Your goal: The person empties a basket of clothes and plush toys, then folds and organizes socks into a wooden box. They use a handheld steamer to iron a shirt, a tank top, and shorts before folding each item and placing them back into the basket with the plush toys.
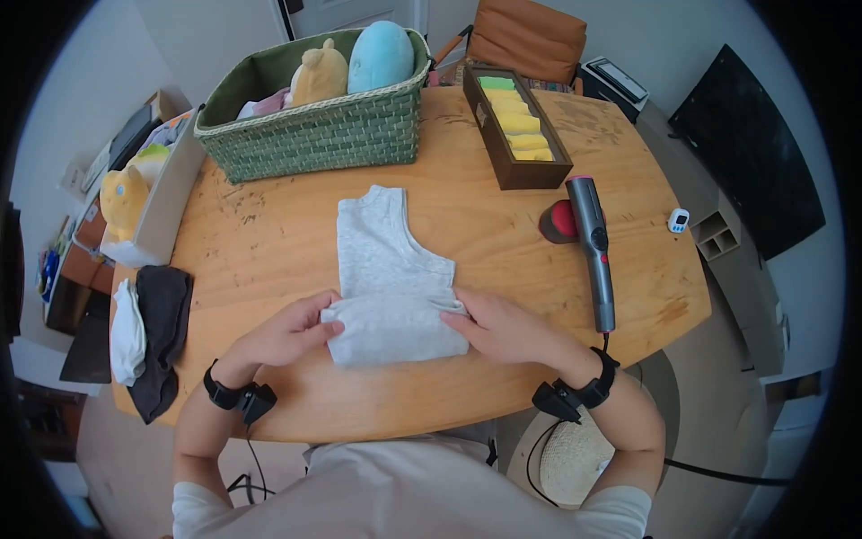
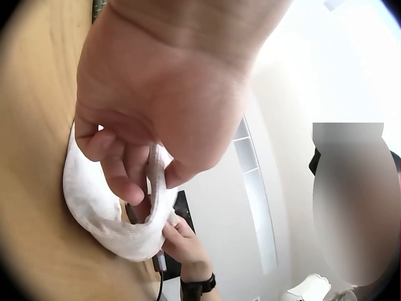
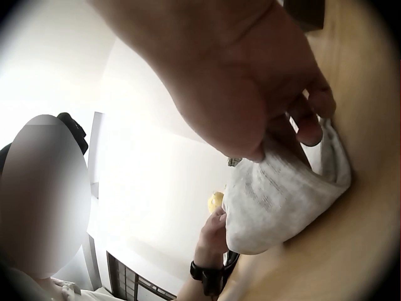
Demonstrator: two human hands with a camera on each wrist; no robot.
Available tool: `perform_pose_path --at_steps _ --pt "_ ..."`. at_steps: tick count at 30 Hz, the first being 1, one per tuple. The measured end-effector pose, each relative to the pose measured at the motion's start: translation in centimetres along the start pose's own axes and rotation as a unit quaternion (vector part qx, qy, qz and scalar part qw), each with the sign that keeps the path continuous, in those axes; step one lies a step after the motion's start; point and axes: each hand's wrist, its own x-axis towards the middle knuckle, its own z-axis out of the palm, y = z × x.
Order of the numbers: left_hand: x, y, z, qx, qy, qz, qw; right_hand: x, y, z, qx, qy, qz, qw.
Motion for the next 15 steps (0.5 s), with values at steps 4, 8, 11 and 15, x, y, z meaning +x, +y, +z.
perform_pose_path --at_steps 4,8,11,15 --pt "2.7 0.0 -1.3 0.107 0.113 -0.045 0.987 2.1 2.5 0.6 0.036 0.051 -0.03 0.998" --pt "3.1 1.2 0.0 0.458 0.25 0.11 0.846 2.6 -0.3 0.8 -0.174 0.172 0.032 0.969" --pt "1.6 3.6 0.9 0.503 0.062 0.131 0.852 1.2 -2.4 0.8 -0.307 0.079 -0.028 0.948" --pt "1.6 1.8 1.6 0.533 -0.013 0.122 0.837 1.1 -1.1 2.3 -0.349 -0.046 -0.073 0.933"
